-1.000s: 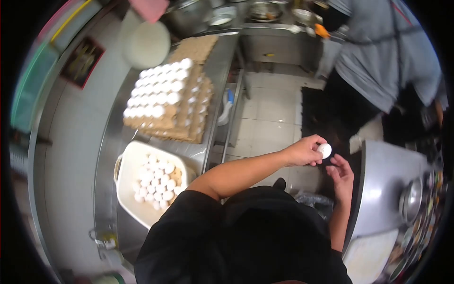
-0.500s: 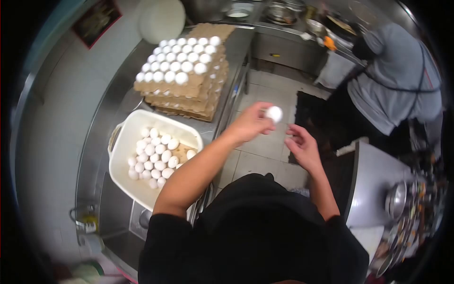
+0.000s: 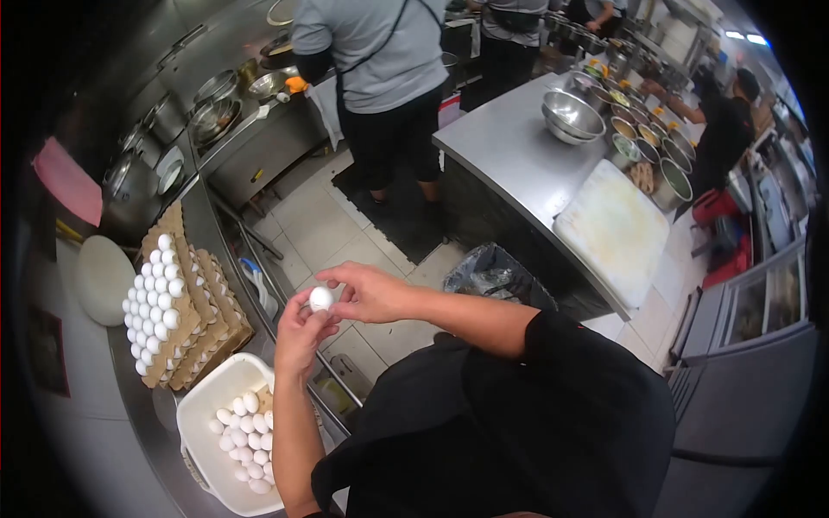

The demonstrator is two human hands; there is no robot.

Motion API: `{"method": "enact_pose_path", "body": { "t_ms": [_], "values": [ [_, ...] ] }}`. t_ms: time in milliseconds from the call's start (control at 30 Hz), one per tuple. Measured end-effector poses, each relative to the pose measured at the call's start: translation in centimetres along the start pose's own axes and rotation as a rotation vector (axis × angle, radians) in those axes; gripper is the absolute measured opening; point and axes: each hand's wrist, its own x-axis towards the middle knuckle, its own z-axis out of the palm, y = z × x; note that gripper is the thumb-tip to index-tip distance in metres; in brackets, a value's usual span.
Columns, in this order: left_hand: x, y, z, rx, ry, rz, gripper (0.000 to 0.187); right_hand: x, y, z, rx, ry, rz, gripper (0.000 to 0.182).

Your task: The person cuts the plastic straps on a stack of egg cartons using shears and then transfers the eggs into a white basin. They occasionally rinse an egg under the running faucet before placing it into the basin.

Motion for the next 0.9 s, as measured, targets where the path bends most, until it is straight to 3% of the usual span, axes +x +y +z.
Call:
{"method": "enact_pose_path", "body": {
  "t_ms": [167,267,367,433,567,733,900],
  "values": [
    [0.9,-0.7,5.1,0.044,-0.131,-0.041,0.047,-4.2,2.3,-2.7,-0.012,0.161,0.009,0.056],
    [2.8,-2.8,6.4,-0.074,-0.267,-0.005,0.043,-6.2,2.2,-4.6,-0.002,0.269,0.126,0.053],
    [3.3,-3.3,8.2,-0.145,-0.251,-0.01,0.045,-8.3,3.0,-6.1,0.084,0.365,0.205,0.051],
    [2.8,-3.4,9.4,-0.217,-0.162,0.031,0.046,-10.0,5.8,-6.9,0.26,0.38,0.25,0.047],
    [0.4,-3.0,9.9,-0.272,0.013,0.052,0.047,-10.4,8.2,-8.2,0.272,0.279,0.408,0.044],
    [-5.4,-4.9,6.6,-0.367,0.303,0.111,0.05,-7.7,11.7,-6.2,0.29,0.071,0.381,0.042],
    [-15.9,-5.2,2.6,-0.424,0.632,0.337,0.052,-5.1,10.4,-1.4,0.337,-0.128,0.308,0.042]
  ]
}}
